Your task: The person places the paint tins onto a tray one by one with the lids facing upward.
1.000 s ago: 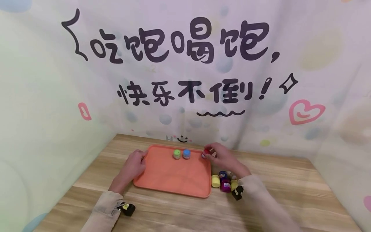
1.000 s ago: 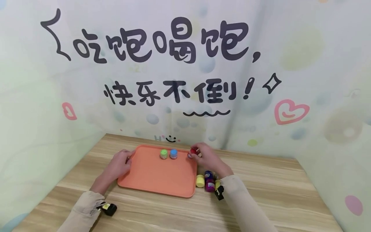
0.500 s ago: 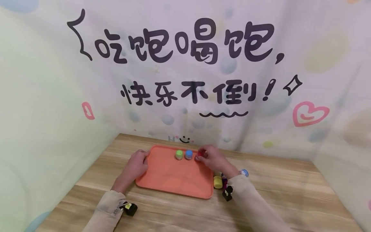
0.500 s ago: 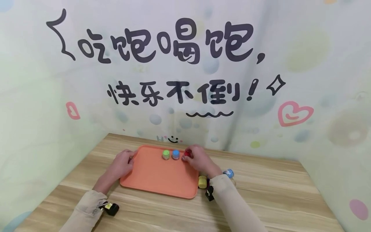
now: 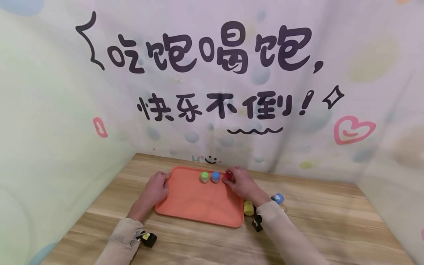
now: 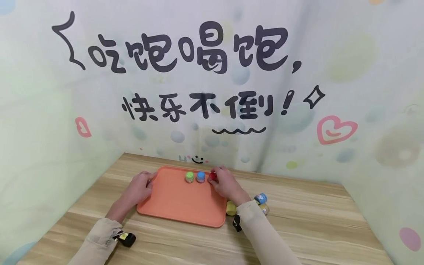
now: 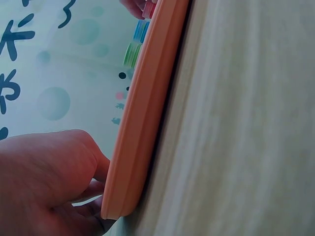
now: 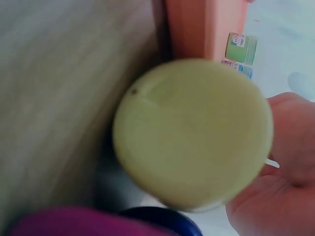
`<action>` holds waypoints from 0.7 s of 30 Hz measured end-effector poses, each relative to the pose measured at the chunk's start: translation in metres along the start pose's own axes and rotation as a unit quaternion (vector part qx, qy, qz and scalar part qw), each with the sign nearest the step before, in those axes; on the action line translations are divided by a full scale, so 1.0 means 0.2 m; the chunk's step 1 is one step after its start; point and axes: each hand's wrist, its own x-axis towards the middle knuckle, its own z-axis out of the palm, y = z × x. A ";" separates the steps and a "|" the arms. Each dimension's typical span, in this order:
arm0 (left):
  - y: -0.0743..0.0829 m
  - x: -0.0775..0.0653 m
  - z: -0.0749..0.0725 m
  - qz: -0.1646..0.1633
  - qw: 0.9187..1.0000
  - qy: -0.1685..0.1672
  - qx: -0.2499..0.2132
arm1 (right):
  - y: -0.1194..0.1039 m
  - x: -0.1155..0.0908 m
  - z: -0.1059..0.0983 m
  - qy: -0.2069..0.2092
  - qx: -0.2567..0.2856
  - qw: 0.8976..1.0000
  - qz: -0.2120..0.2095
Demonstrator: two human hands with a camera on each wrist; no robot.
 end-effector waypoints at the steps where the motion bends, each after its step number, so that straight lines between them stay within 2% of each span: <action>1: 0.00 0.00 0.00 0.001 1.000 -0.001 0.001 | 0.00 0.00 0.00 -0.003 0.002 1.000 0.001; 6: -0.01 0.00 0.00 -0.001 1.000 -0.002 -0.002 | 0.02 -0.02 -0.03 -0.012 0.004 1.000 -0.002; 14: -0.01 0.01 0.00 0.009 1.000 0.004 0.000 | 0.03 -0.06 -0.12 -0.010 0.010 1.000 -0.008; 21: 0.00 0.00 0.00 0.008 1.000 0.003 -0.005 | 0.08 -0.12 -0.20 -0.009 0.015 1.000 -0.009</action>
